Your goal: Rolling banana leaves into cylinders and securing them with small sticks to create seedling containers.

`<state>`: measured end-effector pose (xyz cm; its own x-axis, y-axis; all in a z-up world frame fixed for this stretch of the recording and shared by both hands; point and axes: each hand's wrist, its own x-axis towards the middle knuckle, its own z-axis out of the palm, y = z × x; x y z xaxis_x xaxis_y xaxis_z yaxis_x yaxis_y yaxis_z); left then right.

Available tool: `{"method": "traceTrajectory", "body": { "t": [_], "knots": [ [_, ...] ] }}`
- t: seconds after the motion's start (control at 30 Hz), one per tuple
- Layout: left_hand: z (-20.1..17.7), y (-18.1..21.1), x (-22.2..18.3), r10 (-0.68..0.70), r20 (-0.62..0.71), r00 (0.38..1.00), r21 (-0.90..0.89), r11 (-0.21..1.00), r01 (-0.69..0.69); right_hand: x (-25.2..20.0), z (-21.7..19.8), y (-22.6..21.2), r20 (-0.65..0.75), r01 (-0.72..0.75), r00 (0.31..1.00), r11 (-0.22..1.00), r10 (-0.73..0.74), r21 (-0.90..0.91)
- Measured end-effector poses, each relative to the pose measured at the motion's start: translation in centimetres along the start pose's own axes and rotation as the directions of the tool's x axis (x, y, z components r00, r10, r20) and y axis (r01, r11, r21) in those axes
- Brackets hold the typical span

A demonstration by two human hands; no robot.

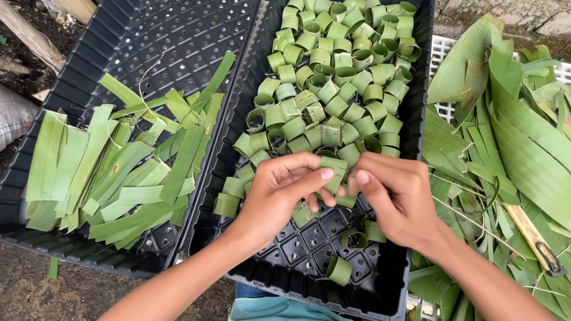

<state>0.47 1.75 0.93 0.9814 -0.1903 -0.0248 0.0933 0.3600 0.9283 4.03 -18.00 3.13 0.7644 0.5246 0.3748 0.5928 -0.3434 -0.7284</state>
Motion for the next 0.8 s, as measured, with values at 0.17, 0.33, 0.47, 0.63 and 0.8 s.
{"method": "traceTrajectory", "body": {
  "t": [0.17,0.33,0.47,0.63,0.8],
  "knots": [
    [-0.3,0.6,-0.4,-0.005,0.123,0.992,0.048,0.999,-0.001,-0.1,-0.3,0.1,0.045,0.052,0.998,0.998,-0.053,0.020],
    [-1.2,-0.4,-0.2,0.021,0.006,1.000,0.138,0.990,-0.022,0.2,-1.2,-0.6,0.129,0.062,0.990,0.995,-0.052,-0.079],
    [-1.4,-0.5,-0.7,0.034,-0.070,0.997,0.524,0.852,0.008,-0.7,-0.5,-0.4,0.431,0.154,0.902,0.908,0.032,-0.390],
    [-1.4,0.0,-1.2,0.097,-0.046,0.994,0.686,0.727,-0.039,-1.9,1.0,-0.2,0.567,0.276,0.822,0.901,-0.042,-0.333],
    [-1.9,0.3,-1.9,0.187,-0.048,0.981,0.699,0.708,-0.100,-2.1,0.7,-1.0,0.585,0.277,0.810,0.907,-0.042,-0.318]
  ]
}}
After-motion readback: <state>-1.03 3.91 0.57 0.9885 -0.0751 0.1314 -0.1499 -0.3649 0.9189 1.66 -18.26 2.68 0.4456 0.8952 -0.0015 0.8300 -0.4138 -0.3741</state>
